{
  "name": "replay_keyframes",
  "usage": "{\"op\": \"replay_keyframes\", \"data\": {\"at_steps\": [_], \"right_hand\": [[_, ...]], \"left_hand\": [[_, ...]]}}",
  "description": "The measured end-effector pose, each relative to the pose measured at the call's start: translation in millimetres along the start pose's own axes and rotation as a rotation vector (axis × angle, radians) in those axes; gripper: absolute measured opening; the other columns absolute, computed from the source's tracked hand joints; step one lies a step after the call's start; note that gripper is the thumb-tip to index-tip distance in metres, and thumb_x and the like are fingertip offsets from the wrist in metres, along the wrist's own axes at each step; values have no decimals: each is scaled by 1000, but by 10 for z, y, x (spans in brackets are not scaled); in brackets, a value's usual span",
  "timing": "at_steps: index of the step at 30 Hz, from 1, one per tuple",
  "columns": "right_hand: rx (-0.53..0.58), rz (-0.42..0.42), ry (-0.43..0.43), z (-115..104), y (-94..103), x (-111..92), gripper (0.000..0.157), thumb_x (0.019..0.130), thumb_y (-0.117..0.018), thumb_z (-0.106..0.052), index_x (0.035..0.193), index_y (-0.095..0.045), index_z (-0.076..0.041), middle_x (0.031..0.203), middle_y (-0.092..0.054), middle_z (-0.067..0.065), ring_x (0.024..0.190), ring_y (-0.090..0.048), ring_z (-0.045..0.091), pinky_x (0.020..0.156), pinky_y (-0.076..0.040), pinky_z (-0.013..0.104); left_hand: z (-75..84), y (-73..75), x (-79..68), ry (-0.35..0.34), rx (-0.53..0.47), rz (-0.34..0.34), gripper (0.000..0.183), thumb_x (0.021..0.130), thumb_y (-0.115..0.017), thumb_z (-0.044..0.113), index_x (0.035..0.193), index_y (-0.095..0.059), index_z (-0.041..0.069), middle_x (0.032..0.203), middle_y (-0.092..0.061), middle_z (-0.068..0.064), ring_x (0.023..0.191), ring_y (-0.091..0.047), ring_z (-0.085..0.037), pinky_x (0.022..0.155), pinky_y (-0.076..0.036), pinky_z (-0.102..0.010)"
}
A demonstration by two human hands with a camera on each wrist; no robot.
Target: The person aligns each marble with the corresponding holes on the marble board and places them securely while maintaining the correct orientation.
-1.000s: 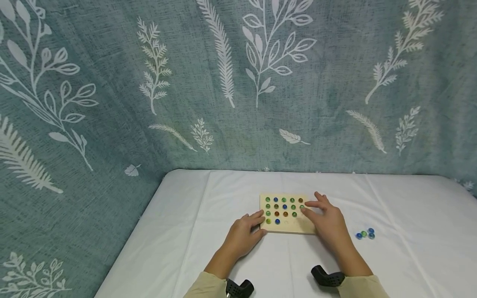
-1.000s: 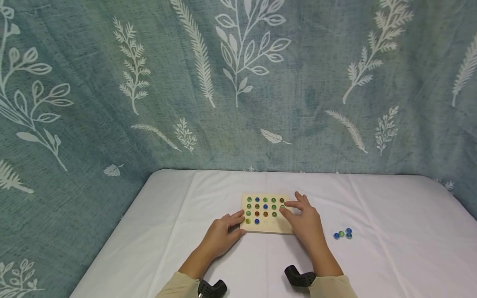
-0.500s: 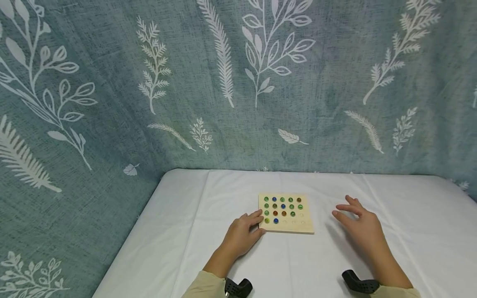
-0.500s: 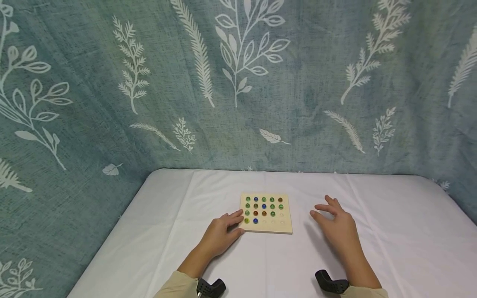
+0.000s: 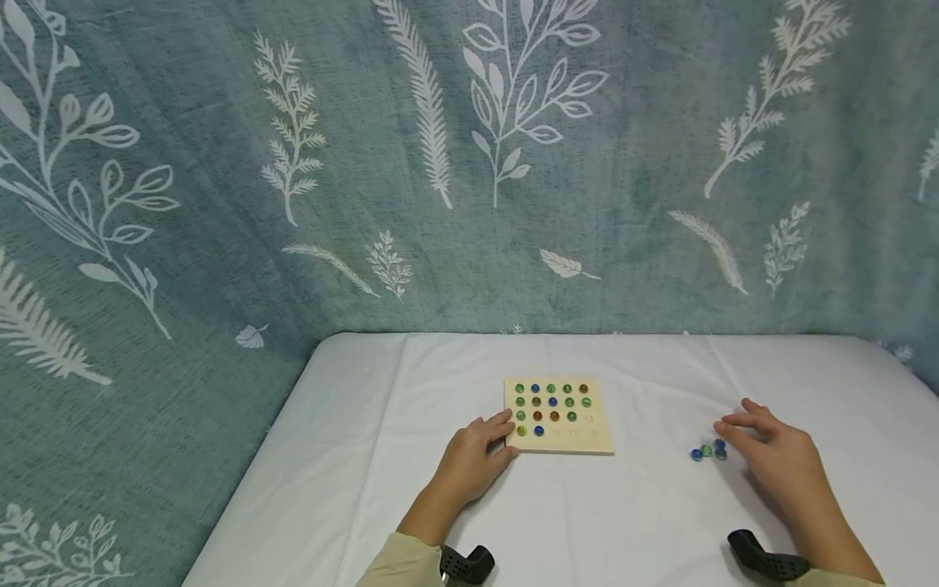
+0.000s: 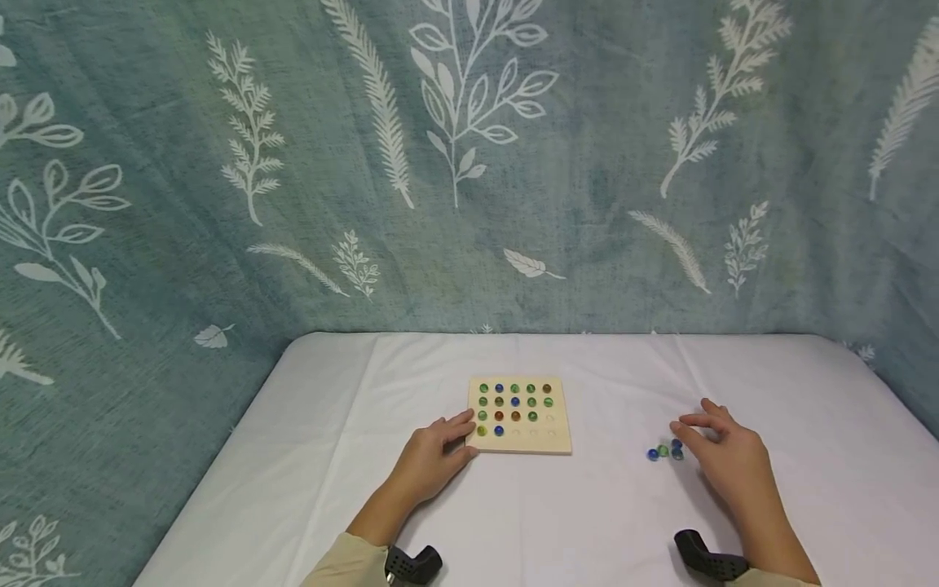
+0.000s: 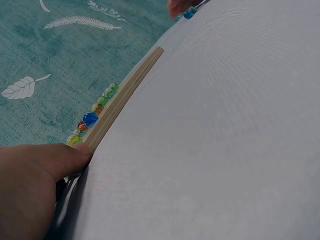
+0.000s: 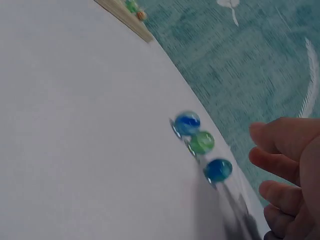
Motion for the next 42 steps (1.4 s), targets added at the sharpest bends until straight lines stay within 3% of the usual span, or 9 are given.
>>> {"op": "replay_keyframes", "data": {"at_steps": [5, 10, 15, 35, 42], "right_hand": [[-46, -9, -33, 63, -6, 80, 66, 93, -56, -59, 111, -66, 3, 154, -31, 25, 139, -29, 54, 106, -30, 71], [-122, -4, 8, -5, -40, 78, 56, 92, -59, -57, 90, -64, 0, 149, -38, 29, 136, -33, 55, 102, -35, 70], [-181, 11, 44, -49, -64, 45, 50, 92, -63, -50, 81, -61, -1, 144, -42, 32, 136, -33, 55, 103, -35, 70], [-212, -24, 38, 21, -85, -34, 51, 92, -62, -50, 79, -65, -1, 146, -38, 33, 133, -33, 57, 103, -34, 69], [-211, 13, 98, -18, -47, 22, 44, 92, -63, -42, 81, -65, 0, 143, -42, 34, 130, -37, 58, 101, -35, 69]], "left_hand": [[-26, 16, -10, 21, -2, 17, 44, 91, -71, 27, 133, -64, 18, 147, -50, 12, 134, -49, -37, 111, -43, -48], [-28, 24, -23, 31, 13, 16, 44, 91, -71, 28, 133, -64, 18, 147, -49, 12, 134, -49, -37, 111, -42, -48], [-27, 21, -24, 34, 12, 5, 44, 91, -71, 28, 133, -64, 18, 147, -49, 12, 134, -49, -37, 112, -42, -49], [-18, -36, -34, 20, 11, -15, 44, 92, -70, 28, 133, -63, 18, 147, -49, 12, 134, -49, -38, 111, -43, -49], [16, 13, 37, 8, 8, -18, 44, 92, -70, 29, 134, -63, 18, 147, -49, 12, 134, -48, -38, 112, -42, -48]]}}
Point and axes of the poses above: each hand's wrist, its own x-axis towards the middle knuckle, its own y-axis out of the back of the hand, z = x × y, the point moved 6 cm from there along x, towards the middle knuckle
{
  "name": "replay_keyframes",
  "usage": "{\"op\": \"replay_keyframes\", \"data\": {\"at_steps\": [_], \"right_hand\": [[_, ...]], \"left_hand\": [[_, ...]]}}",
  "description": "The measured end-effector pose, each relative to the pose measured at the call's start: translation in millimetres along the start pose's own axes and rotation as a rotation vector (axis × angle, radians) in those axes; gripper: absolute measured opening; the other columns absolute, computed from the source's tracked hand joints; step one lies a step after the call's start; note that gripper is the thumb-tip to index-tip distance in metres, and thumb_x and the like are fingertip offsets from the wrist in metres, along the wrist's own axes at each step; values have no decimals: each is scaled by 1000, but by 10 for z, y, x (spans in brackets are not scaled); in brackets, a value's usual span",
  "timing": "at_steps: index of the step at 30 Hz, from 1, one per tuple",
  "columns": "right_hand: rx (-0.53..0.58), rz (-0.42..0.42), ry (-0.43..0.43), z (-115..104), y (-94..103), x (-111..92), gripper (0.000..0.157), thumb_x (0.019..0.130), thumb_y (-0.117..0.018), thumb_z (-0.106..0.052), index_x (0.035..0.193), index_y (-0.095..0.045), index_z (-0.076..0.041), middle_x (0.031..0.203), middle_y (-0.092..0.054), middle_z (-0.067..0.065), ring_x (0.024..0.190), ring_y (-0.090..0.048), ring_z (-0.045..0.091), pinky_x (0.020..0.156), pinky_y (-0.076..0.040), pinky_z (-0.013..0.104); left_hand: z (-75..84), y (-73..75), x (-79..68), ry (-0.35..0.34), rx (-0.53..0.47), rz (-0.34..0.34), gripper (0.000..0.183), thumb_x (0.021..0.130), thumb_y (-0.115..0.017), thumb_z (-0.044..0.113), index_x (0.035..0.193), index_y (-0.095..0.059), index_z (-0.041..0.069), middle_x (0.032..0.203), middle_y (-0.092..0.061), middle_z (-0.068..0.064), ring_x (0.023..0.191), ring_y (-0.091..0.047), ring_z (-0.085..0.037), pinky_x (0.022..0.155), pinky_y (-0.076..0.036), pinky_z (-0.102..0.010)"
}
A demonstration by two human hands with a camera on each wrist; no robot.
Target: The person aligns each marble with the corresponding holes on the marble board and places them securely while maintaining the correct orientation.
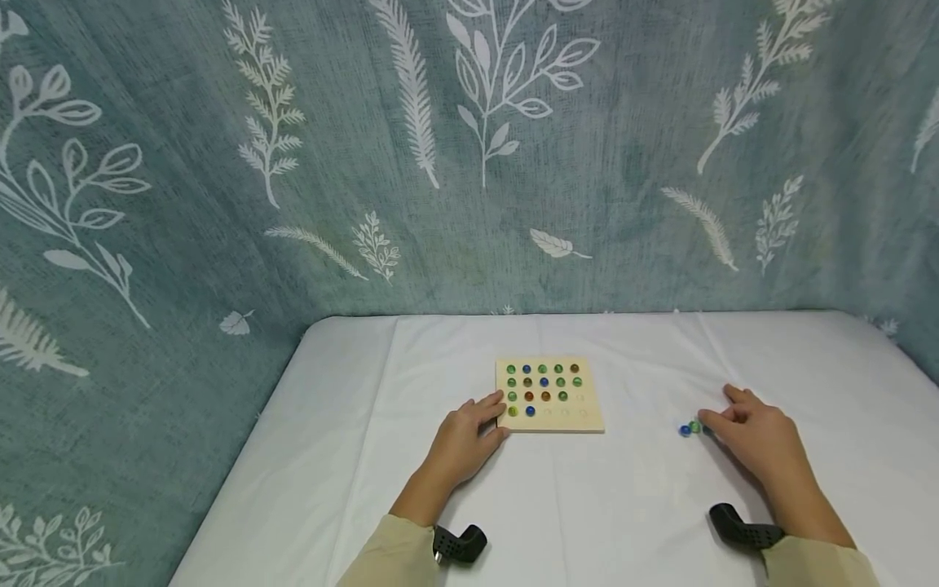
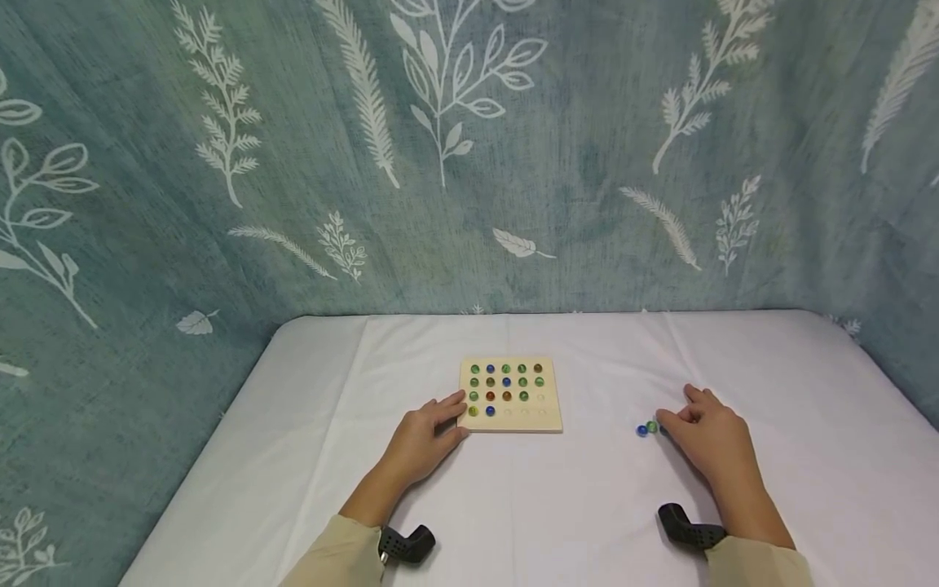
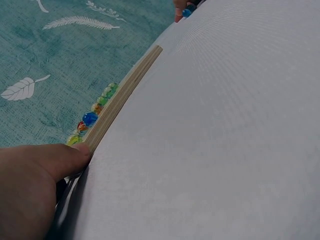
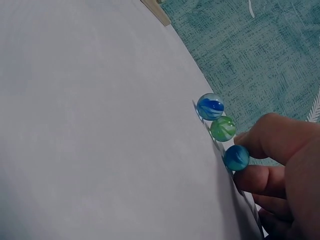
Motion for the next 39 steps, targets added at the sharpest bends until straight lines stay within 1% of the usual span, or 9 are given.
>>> {"op": "replay_keyframes", "data": {"at_steps": [3, 8, 15, 18, 20, 26, 29, 35, 39], "right_hand": [[-2, 9, 10, -20, 3, 6, 38, 92, -63, -37, 81, -63, 0, 143, -43, 33, 131, -38, 57, 102, -36, 69], [-3, 0, -5, -18, -13, 2, 31, 91, -60, -32, 83, -60, -2, 145, -41, 34, 133, -35, 57, 104, -33, 70], [-14, 19, 21, -38, -18, 7, 27, 89, -61, -28, 81, -56, -3, 142, -44, 33, 132, -38, 56, 97, -39, 66], [-14, 14, 23, -40, -20, 6, 29, 90, -63, -30, 82, -55, -3, 142, -45, 33, 131, -38, 57, 93, -41, 63], [-9, -6, 6, -29, -24, 3, 33, 92, -62, -34, 86, -55, -2, 144, -42, 33, 131, -36, 58, 93, -40, 63], [22, -47, -38, -20, -35, 1, 43, 94, -60, -42, 100, -59, 1, 150, -36, 30, 134, -31, 57, 101, -35, 69], [25, -41, -41, -36, -36, 7, 43, 94, -60, -41, 102, -60, 2, 150, -36, 30, 136, -31, 56, 104, -34, 70], [33, -29, -80, -38, -52, 3, 47, 95, -59, -42, 108, -64, 3, 152, -36, 27, 139, -29, 52, 108, -30, 68], [73, -10, -69, -110, -40, -31, 50, 96, -57, -40, 115, -65, 5, 152, -38, 23, 141, -31, 48, 110, -30, 66]], "left_hand": [[-3, 0, 16, 0, 5, -1, 44, 92, -69, 30, 135, -62, 18, 148, -48, 12, 135, -48, -37, 112, -42, -47], [-7, -9, 11, 2, 5, -10, 44, 93, -69, 30, 135, -62, 18, 149, -48, 12, 136, -47, -37, 113, -41, -48], [-18, -14, 18, 2, -8, -19, 45, 93, -69, 29, 136, -61, 17, 149, -47, 11, 136, -46, -37, 114, -40, -46], [-16, -10, 22, -3, -3, -17, 45, 92, -69, 29, 135, -61, 17, 149, -47, 11, 136, -47, -37, 114, -40, -45], [-15, -9, 18, -6, -10, -17, 46, 92, -70, 28, 136, -61, 16, 149, -47, 11, 137, -46, -34, 115, -39, -44], [-34, -8, 12, 11, -47, -27, 47, 92, -70, 27, 137, -60, 15, 150, -46, 11, 140, -43, -28, 117, -36, -41], [-42, 0, 18, 12, -47, -26, 47, 92, -70, 27, 137, -60, 16, 150, -46, 11, 140, -43, -30, 117, -36, -42], [-59, 2, 34, 13, -35, -29, 46, 92, -70, 28, 136, -61, 17, 150, -46, 14, 139, -44, -29, 117, -37, -41], [-56, -3, 31, 9, -32, -36, 46, 93, -69, 29, 136, -61, 17, 150, -46, 14, 139, -44, -31, 116, -37, -42]]}}
Point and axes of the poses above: each hand's wrist, its own x-axis towards the middle knuckle, its own y-axis out of the back of the hand, z = x × y, the point moved 6 cm from there along x, towards the middle knuckle
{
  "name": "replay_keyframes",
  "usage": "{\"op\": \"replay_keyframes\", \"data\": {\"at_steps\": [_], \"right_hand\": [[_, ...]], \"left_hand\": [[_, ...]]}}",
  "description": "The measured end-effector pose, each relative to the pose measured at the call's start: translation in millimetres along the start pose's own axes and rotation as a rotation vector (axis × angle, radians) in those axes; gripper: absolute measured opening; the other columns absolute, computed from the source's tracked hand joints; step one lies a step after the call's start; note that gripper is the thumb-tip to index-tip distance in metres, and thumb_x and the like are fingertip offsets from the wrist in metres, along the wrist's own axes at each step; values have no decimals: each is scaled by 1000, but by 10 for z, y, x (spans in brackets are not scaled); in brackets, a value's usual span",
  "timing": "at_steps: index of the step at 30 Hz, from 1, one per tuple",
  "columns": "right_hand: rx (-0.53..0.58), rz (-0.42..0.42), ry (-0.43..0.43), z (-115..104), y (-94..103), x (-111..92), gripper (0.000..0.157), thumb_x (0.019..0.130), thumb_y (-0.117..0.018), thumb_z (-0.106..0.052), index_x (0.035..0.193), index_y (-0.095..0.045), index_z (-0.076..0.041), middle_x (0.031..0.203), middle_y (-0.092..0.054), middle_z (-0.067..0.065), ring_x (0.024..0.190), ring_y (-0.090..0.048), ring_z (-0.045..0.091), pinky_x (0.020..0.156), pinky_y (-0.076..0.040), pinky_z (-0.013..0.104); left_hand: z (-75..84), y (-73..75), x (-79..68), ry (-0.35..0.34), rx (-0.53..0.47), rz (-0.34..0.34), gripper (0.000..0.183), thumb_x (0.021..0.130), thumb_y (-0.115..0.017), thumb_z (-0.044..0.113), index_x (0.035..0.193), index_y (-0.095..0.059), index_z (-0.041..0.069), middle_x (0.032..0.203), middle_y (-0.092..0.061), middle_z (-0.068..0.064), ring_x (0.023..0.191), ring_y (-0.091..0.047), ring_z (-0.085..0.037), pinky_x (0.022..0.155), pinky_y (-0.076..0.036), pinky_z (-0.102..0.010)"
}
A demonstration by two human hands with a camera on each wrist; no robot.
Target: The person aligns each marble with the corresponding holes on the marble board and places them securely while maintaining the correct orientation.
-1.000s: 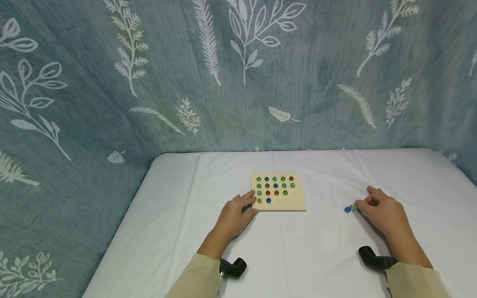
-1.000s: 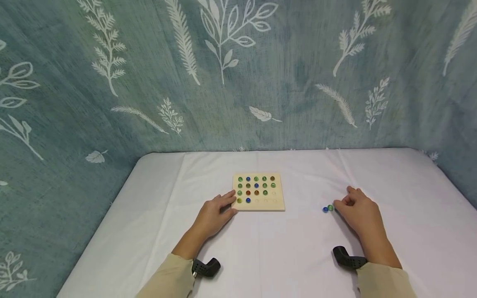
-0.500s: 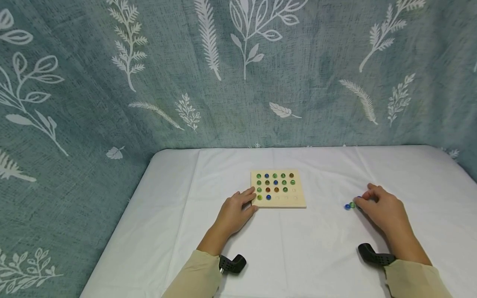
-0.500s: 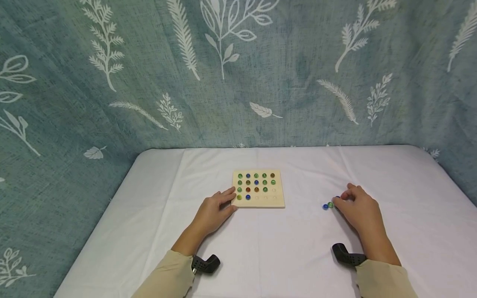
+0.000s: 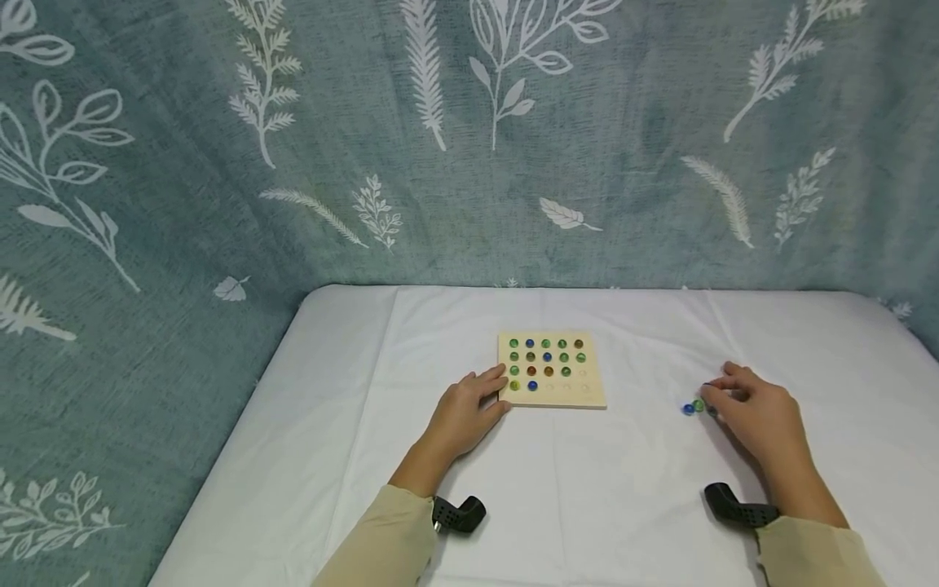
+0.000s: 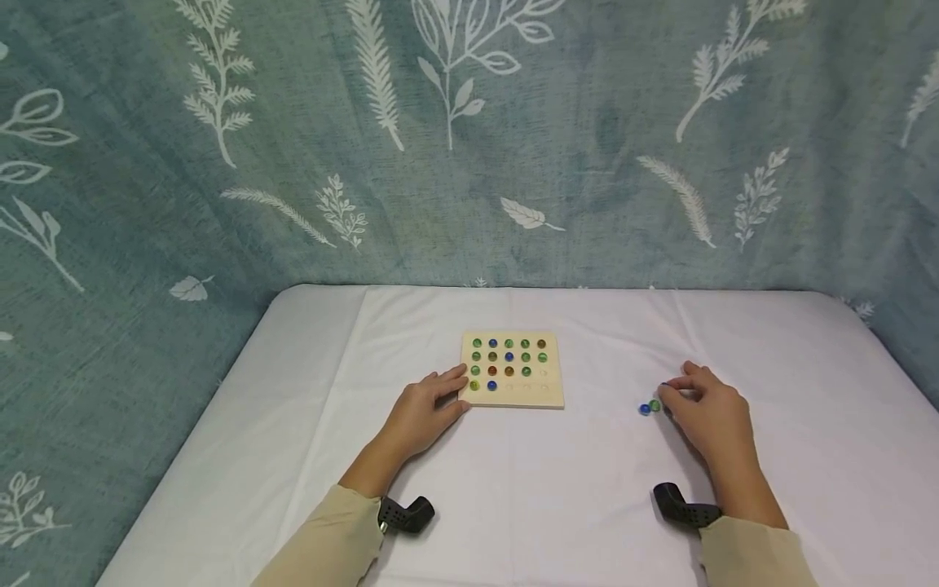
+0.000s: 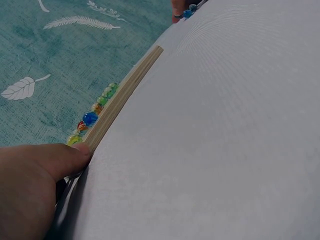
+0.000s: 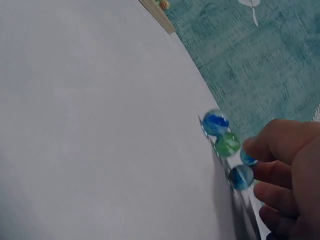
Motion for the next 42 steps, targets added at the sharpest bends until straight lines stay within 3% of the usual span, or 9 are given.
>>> {"op": "replay_keyframes", "data": {"at_steps": [6, 12, 21, 25, 29, 42], "right_hand": [[115, 7, 66, -289, -17, -70, 52, 97, -56, -41, 120, -66, 4, 155, -37, 16, 144, -29, 45, 113, -27, 66], [187, -35, 133, -637, -143, -69, 49, 97, -58, -42, 119, -68, 1, 154, -41, 12, 142, -32, 45, 109, -32, 67], [296, -98, 76, -965, -424, -21, 50, 95, -61, -44, 120, -69, 0, 150, -47, 10, 143, -35, 37, 113, -35, 58], [355, -120, 11, -1035, -607, 3, 47, 94, -64, -40, 119, -69, -1, 149, -49, 9, 144, -36, 33, 117, -35, 50], [381, -145, -7, -1079, -759, 6, 44, 94, -65, -37, 120, -69, -2, 149, -49, 8, 144, -38, 31, 117, -34, 50], [301, -137, 122, -1094, -934, -6, 33, 94, -66, -33, 108, -72, -5, 146, -52, 10, 141, -41, 34, 115, -35, 52]], "left_hand": [[21, 0, 4, -24, 21, -1, 45, 93, -69, 29, 135, -62, 15, 150, -47, 12, 138, -45, -31, 116, -38, -43], [15, 23, -4, -13, 20, 7, 45, 93, -69, 29, 135, -62, 16, 150, -47, 12, 138, -45, -32, 116, -38, -43], [-2, 14, 1, 11, 3, 4, 45, 93, -69, 29, 135, -62, 18, 150, -46, 13, 139, -44, -34, 116, -38, -44], [3, 8, 0, 3, 7, 9, 45, 93, -70, 29, 135, -62, 18, 150, -46, 13, 138, -45, -33, 115, -39, -44], [1, -2, -6, 7, -3, 9, 45, 92, -70, 28, 135, -62, 18, 149, -46, 14, 139, -44, -32, 116, -38, -44], [-12, 10, -8, -22, 12, 12, 44, 93, -69, 28, 135, -62, 17, 149, -47, 13, 138, -46, -31, 116, -38, -42]]}}
Point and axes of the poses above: each hand's wrist, its own x-axis towards the middle knuckle, its own y-axis out of the back of the hand, z = x × y, the point moved 6 cm from there along x, towards the middle knuckle
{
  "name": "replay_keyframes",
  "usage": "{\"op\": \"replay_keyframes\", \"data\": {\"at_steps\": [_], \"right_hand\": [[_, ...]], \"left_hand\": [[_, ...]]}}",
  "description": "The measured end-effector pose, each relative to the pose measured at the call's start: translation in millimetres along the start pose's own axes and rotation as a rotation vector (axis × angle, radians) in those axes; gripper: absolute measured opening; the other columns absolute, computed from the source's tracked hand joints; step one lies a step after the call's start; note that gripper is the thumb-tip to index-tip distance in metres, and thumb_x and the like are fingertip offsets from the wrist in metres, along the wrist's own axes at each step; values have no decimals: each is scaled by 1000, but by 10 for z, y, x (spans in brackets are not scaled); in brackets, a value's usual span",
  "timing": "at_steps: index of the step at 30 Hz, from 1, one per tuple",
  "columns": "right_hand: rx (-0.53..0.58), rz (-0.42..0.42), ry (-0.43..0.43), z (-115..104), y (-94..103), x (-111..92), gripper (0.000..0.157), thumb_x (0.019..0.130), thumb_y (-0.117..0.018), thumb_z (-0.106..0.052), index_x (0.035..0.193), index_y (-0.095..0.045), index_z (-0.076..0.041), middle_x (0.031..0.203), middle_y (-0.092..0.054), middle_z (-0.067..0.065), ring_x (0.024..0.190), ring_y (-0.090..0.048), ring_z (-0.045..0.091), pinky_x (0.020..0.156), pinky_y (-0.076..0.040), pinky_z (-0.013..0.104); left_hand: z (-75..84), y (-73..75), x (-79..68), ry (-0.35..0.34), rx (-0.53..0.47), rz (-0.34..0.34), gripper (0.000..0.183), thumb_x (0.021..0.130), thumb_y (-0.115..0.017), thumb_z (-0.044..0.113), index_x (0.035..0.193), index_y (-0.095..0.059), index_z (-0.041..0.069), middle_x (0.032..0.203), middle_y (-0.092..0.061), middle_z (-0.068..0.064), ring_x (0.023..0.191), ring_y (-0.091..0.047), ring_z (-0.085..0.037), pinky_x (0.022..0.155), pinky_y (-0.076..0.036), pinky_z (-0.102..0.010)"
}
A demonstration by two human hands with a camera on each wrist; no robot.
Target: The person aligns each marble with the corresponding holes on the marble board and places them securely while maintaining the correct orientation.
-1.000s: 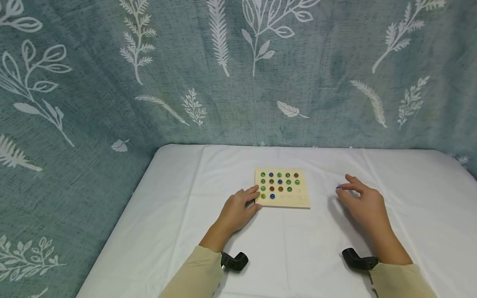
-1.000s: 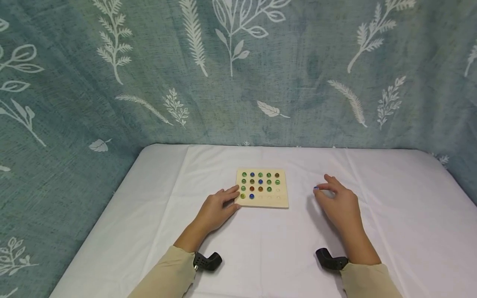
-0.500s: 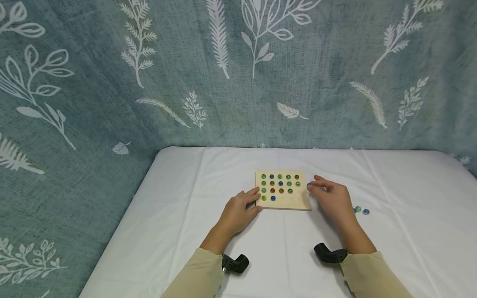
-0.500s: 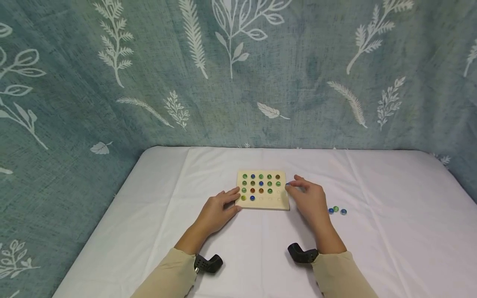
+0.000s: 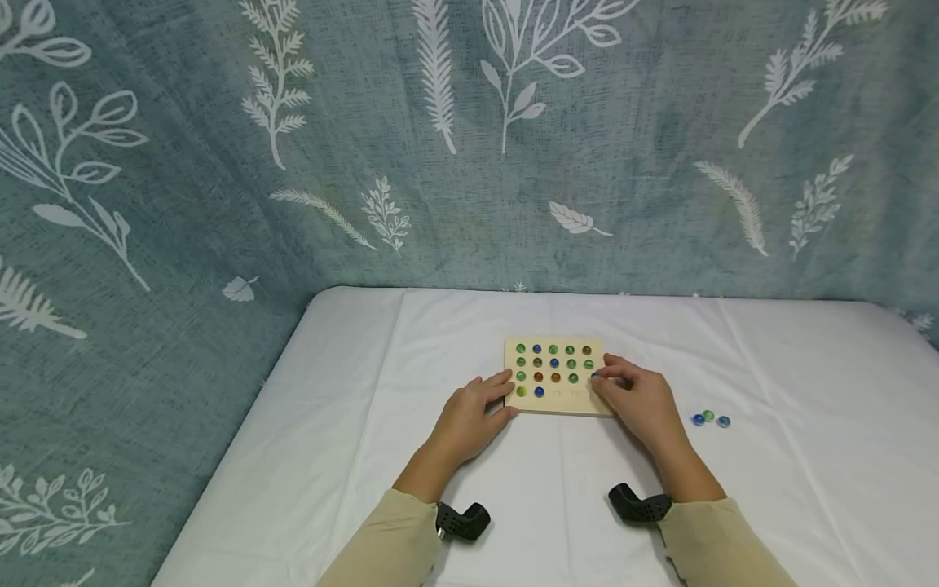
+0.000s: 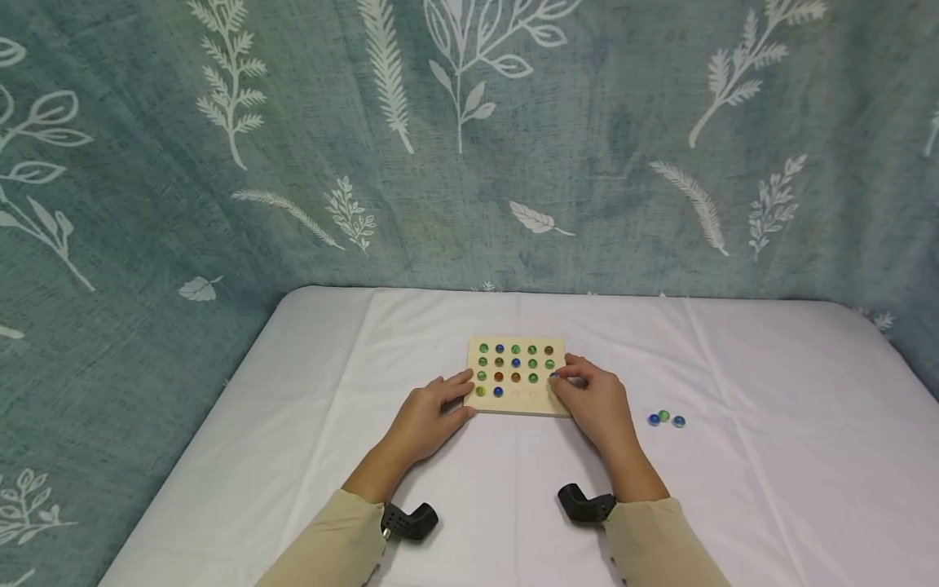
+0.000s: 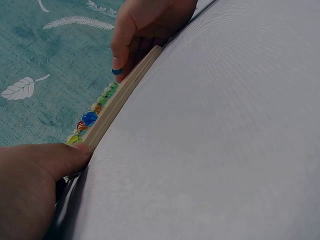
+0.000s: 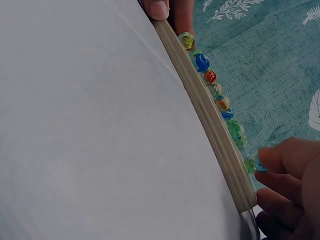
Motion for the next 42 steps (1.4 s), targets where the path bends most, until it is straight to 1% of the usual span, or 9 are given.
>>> {"op": "replay_keyframes", "data": {"at_steps": [6, 13, 22, 32, 42], "right_hand": [[-51, -7, 32, -20, -12, -12, 31, 93, -68, -30, 110, -72, -5, 147, -52, 11, 140, -41, 37, 114, -35, 54], [-77, 0, 65, -13, -18, -6, 30, 92, -70, -26, 114, -72, -6, 147, -52, 11, 139, -42, 37, 114, -36, 54], [-70, -8, 53, -27, -13, -18, 31, 92, -70, -24, 117, -72, -5, 148, -50, 11, 141, -40, 37, 116, -33, 54], [-79, -10, 48, -29, -19, -9, 31, 93, -69, -24, 118, -71, -5, 149, -49, 10, 141, -40, 37, 115, -34, 54], [-78, -11, 36, -30, -19, -22, 33, 93, -69, -25, 120, -70, -5, 149, -49, 11, 140, -40, 37, 114, -35, 54]], "left_hand": [[-7, -4, -4, 7, 10, -2, 44, 93, -69, 29, 135, -62, 18, 149, -46, 13, 137, -46, -34, 115, -39, -45], [-4, -8, 2, 0, 18, 2, 43, 93, -68, 29, 134, -62, 18, 149, -47, 13, 137, -46, -34, 115, -39, -45], [5, -5, 2, -6, 26, 9, 43, 93, -69, 28, 134, -63, 17, 149, -47, 12, 136, -47, -35, 114, -40, -46], [25, 14, 7, -4, 21, 8, 44, 93, -69, 28, 135, -62, 17, 149, -47, 12, 137, -46, -33, 115, -39, -45], [25, 10, 3, -8, 15, 6, 44, 93, -69, 27, 134, -62, 17, 149, -48, 12, 137, -46, -34, 115, -40, -45]]}}
Point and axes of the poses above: each hand's wrist, its own x-axis towards the middle knuckle, its own y-axis out of the back of the hand, z = x × y, the point moved 6 cm from there along x, towards the middle knuckle
